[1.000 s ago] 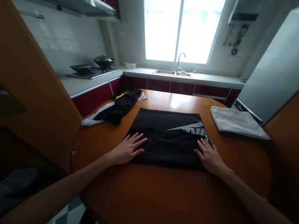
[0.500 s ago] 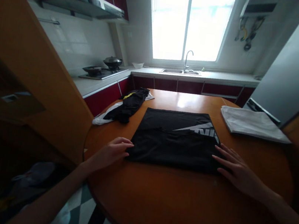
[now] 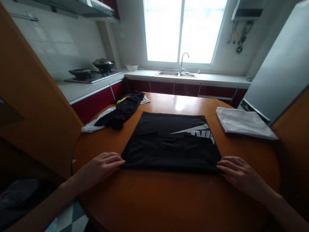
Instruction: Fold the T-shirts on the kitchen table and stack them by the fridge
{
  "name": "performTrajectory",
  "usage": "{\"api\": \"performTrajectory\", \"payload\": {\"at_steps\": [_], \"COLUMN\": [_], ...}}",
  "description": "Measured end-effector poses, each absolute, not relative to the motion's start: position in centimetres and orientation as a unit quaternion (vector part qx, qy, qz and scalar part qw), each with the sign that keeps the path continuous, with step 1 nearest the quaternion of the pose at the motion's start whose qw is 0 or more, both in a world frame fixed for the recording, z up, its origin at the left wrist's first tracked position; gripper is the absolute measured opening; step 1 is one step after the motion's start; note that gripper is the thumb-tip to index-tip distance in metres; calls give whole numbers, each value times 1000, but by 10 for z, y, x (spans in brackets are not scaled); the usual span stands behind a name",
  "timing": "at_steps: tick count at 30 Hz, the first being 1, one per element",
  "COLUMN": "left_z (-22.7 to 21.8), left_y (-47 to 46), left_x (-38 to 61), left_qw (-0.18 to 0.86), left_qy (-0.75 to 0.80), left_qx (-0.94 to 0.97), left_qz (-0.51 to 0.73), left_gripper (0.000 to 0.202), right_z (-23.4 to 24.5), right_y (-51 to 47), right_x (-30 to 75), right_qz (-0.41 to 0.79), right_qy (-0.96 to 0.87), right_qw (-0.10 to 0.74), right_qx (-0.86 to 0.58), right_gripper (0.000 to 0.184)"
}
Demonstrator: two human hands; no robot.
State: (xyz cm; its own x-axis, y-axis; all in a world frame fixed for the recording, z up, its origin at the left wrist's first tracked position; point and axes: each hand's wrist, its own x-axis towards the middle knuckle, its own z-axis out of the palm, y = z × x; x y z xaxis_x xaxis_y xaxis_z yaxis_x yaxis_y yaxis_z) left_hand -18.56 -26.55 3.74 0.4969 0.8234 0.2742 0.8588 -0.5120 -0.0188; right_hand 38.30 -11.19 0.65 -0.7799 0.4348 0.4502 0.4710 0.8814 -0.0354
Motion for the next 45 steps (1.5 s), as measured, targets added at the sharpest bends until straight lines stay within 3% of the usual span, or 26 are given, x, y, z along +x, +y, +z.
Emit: {"api": "performTrajectory", "payload": {"at_steps": [16,25,35,39,42,45], "left_z": [41,46,87,109,114,100], "left_y": [-259,-270,-282,-265,-233,-191], "left_x": [-176,-179,-161,-162,-163,-165], "left_qw": [127,156,-32,1,-8,-84], "left_qy": [-476,-495,-553,-596,-654,-683], "left_qx": [-862,-831,-710,-635,-593,-588], "left_qz": [-116,-199,-435,-491,-470,-425], "left_gripper": [22,20,9,14,25,37], "right_z": [5,14,58,87,97,84], "right_y": [-121,-130,-139,-126,-98,-59], "right_x": [372,372,371,358,338,315], "right_qz": [-70,-41,115,120,148,233], "right_qy": [-937,-903,-818,-757,-726,-704], "right_qw": [236,327,452,500,487,423], "right_qx": [-249,-277,-336,-403,-462,-521], "right_gripper": [22,19,9,8,14,18]}}
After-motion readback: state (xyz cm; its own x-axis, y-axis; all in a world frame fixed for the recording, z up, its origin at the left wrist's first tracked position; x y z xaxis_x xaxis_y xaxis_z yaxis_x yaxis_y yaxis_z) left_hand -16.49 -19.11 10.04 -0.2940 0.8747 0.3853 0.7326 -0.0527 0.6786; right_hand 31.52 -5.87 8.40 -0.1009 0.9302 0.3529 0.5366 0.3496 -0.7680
